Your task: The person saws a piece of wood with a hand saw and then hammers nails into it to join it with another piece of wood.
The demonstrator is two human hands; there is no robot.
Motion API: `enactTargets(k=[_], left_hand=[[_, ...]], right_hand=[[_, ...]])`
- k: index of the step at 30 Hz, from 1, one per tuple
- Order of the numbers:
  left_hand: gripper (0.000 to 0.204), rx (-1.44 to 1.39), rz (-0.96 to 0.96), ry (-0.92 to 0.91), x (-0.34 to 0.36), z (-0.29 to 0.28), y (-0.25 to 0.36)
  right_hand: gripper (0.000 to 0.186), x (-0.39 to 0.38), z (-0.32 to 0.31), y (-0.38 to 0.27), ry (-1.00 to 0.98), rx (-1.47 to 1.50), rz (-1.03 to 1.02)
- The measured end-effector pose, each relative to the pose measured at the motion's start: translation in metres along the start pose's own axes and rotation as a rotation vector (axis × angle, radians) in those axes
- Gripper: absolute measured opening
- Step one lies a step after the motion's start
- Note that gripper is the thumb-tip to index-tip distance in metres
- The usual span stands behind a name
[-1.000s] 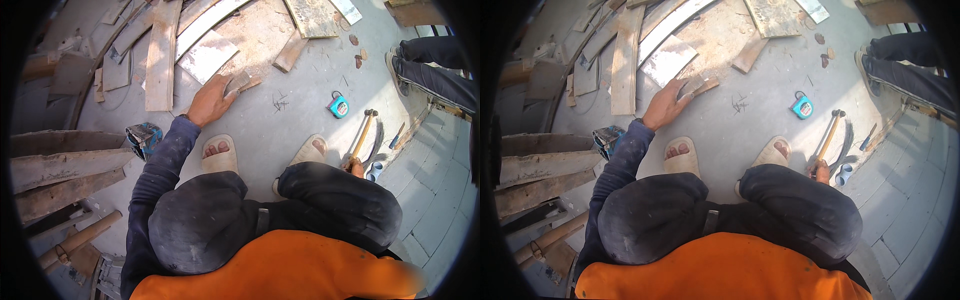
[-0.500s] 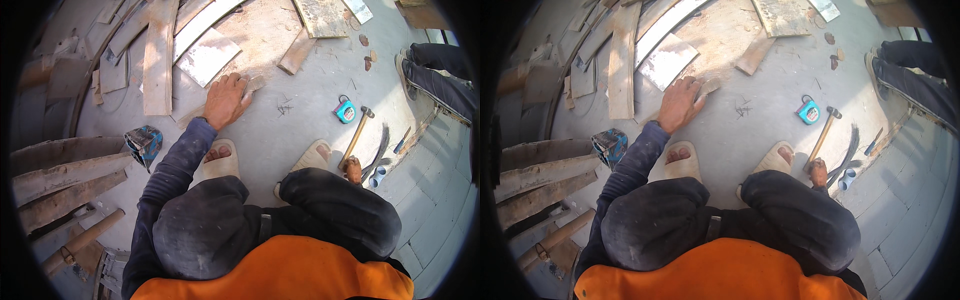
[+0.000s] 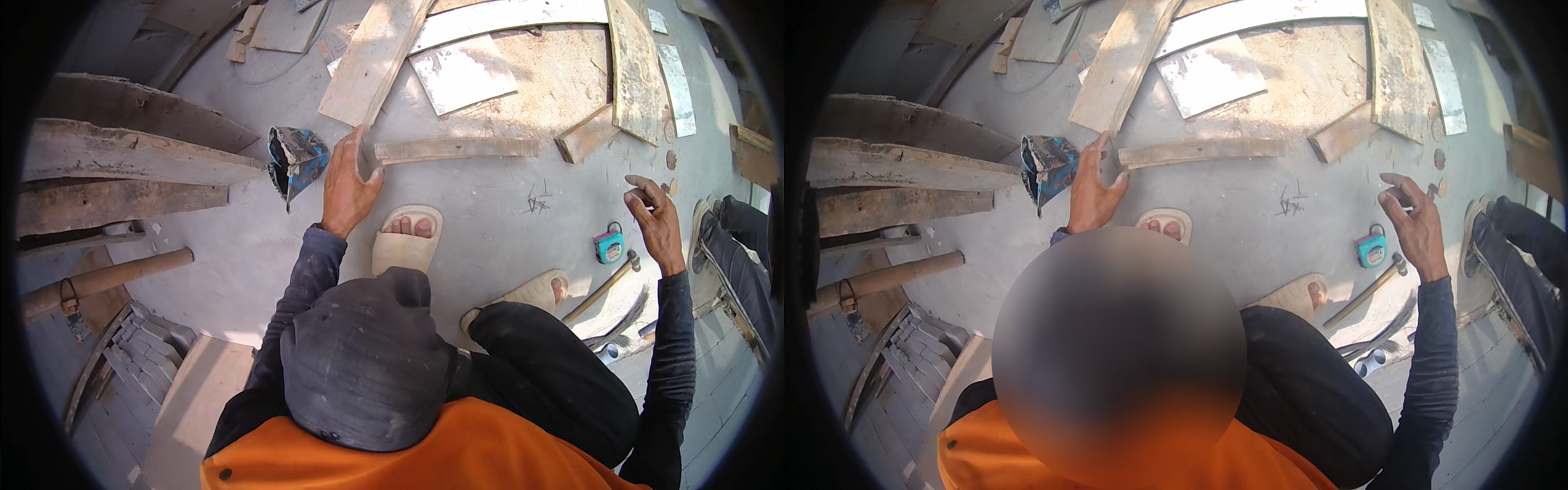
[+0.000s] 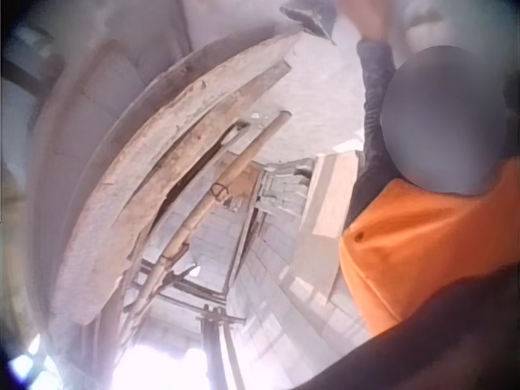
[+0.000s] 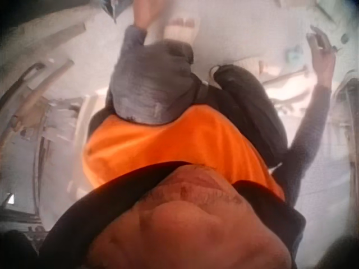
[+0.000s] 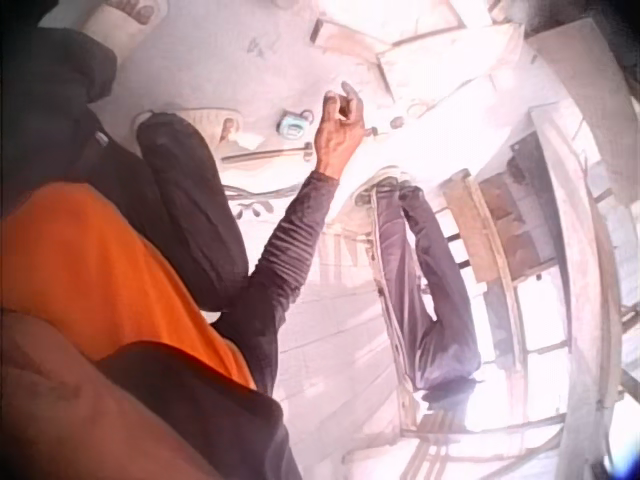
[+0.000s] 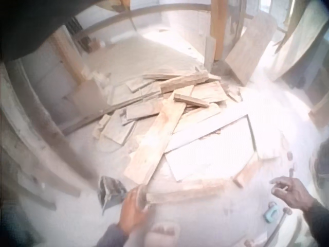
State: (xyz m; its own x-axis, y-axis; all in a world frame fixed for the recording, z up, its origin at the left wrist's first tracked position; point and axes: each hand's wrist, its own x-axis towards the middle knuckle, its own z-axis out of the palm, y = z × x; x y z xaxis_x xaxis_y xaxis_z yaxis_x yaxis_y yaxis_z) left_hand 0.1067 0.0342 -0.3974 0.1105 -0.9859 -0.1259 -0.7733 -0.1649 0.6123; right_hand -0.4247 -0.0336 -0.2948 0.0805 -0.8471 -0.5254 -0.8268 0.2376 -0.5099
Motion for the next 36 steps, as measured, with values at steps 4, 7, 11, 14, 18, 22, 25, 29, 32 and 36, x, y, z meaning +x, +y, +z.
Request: enactTargets(k=[4, 7, 11, 14, 18, 22, 25, 29, 32, 36], left_hand=[[0.077, -0.119, 0.036, -0.075, -0.001, 0.007, -0.023], [0.067, -0.143, 0.052, -0.099, -0.001, 0.011, -0.028], [0.053, -0.24, 0.011, -0.084, 0.001, 0.014, -0.029], [0.051, -0.309, -0.013, -0.062, 0.002, 0.016, -0.029], [0.053, -0.332, -0.04, -0.045, -0.001, 0.02, -0.027], [0.054, -0.432, -0.073, 0.038, -0.011, 0.028, -0.019], [0.052, -0.622, -0.168, 0.012, -0.015, 0.034, -0.019], [0.052, -0.717, -0.201, 0.024, -0.016, 0.037, -0.02], [0.05, -0.764, -0.246, 0.022, -0.015, 0.038, -0.017], [0.048, -0.822, -0.323, -0.013, -0.015, 0.036, -0.016]], right_hand=[[0.06, 0.06, 0.034, -0.065, -0.049, -0.164, -0.172], [0.071, 0.083, 0.076, -0.092, -0.107, -0.242, -0.353], [0.063, 0.092, 0.12, -0.104, -0.071, -0.281, -0.21], [0.058, 0.089, 0.136, -0.1, 0.02, -0.218, -0.198], [0.059, 0.08, 0.145, -0.089, 0.071, -0.159, -0.13], [0.06, 0.073, 0.151, -0.081, 0.125, 0.084, -0.012], [0.058, 0.068, 0.158, -0.081, 0.13, 0.383, 0.152], [0.065, 0.062, 0.166, -0.086, 0.215, 0.603, 0.218], [0.071, 0.059, 0.169, -0.093, 0.255, 0.587, 0.296], [0.064, 0.055, 0.17, -0.099, 0.247, 0.587, 0.323]])
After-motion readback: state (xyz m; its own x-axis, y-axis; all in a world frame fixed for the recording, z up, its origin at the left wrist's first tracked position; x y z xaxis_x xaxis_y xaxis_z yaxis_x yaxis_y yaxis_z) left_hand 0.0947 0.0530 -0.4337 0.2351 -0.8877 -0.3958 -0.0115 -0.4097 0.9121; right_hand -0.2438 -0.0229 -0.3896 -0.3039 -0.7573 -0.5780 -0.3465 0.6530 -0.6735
